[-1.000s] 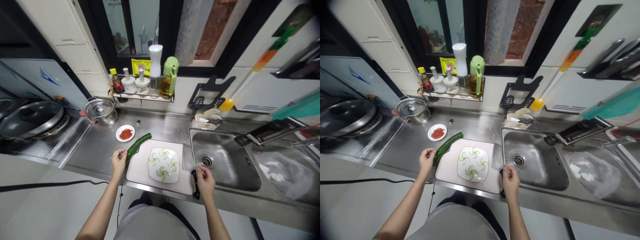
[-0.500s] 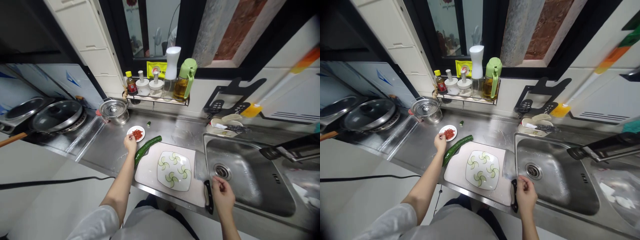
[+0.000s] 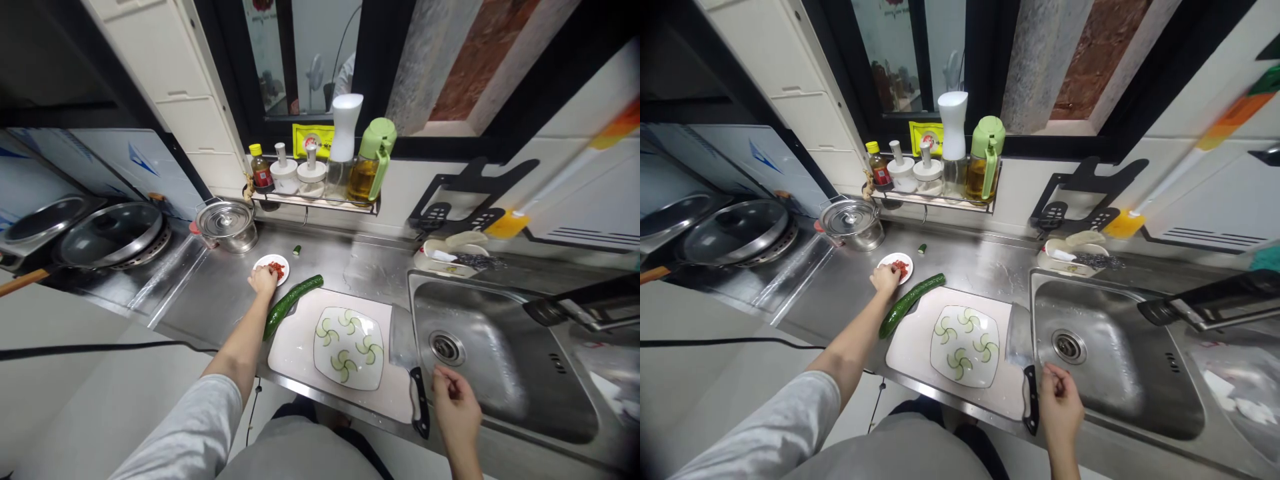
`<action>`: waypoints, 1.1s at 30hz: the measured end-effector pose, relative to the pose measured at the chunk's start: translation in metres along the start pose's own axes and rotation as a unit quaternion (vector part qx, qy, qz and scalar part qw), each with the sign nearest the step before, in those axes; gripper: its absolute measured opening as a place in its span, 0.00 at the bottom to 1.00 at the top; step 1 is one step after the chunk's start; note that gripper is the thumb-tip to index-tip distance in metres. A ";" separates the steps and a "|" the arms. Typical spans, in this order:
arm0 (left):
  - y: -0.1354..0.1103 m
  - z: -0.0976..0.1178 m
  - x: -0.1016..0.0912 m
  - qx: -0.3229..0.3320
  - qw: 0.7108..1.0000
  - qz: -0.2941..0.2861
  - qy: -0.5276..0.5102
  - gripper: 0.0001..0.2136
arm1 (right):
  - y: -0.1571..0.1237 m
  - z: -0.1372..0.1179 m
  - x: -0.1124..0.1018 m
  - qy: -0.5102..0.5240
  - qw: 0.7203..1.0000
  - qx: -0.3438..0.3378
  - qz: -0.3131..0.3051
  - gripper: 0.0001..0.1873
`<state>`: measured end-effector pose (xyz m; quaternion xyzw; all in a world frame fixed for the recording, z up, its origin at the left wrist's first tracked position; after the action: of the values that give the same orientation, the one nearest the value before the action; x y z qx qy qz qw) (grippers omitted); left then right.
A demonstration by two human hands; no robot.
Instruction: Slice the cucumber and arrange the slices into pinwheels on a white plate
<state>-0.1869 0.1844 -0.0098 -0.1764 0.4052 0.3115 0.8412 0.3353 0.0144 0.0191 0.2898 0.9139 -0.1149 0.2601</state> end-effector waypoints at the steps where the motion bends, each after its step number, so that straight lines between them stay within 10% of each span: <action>1: 0.000 0.000 -0.002 -0.003 1.000 0.002 -0.021 0.06 | 0.000 0.000 0.001 0.000 1.000 0.000 -0.004 0.25; 10: -0.020 0.017 -0.003 -0.009 0.973 -0.040 -0.227 0.15 | 0.000 -0.018 0.019 -0.022 0.999 -0.048 -0.008 0.24; 23: -0.160 0.114 -0.010 0.133 0.834 -0.339 -0.415 0.12 | -0.051 -0.193 0.083 -0.076 0.893 -0.420 -0.141 0.13; 33: -0.194 0.132 0.006 0.197 0.819 -0.395 -0.366 0.10 | -0.050 -0.187 0.107 -0.212 0.845 -0.459 -0.175 0.13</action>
<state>0.0208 0.1145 0.0744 -0.0250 0.0155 -0.0917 0.9953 0.1553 0.0920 0.1209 -0.0589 0.8203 0.2155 0.5265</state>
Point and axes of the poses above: each hand's wrist, its own y-axis towards the middle knuckle, its own x-axis out of the palm, z = x × y, the point moved 7 cm from there along y, towards the middle knuckle, and after that the axes turned 8 degrees about -y, right-handed, at the moved point
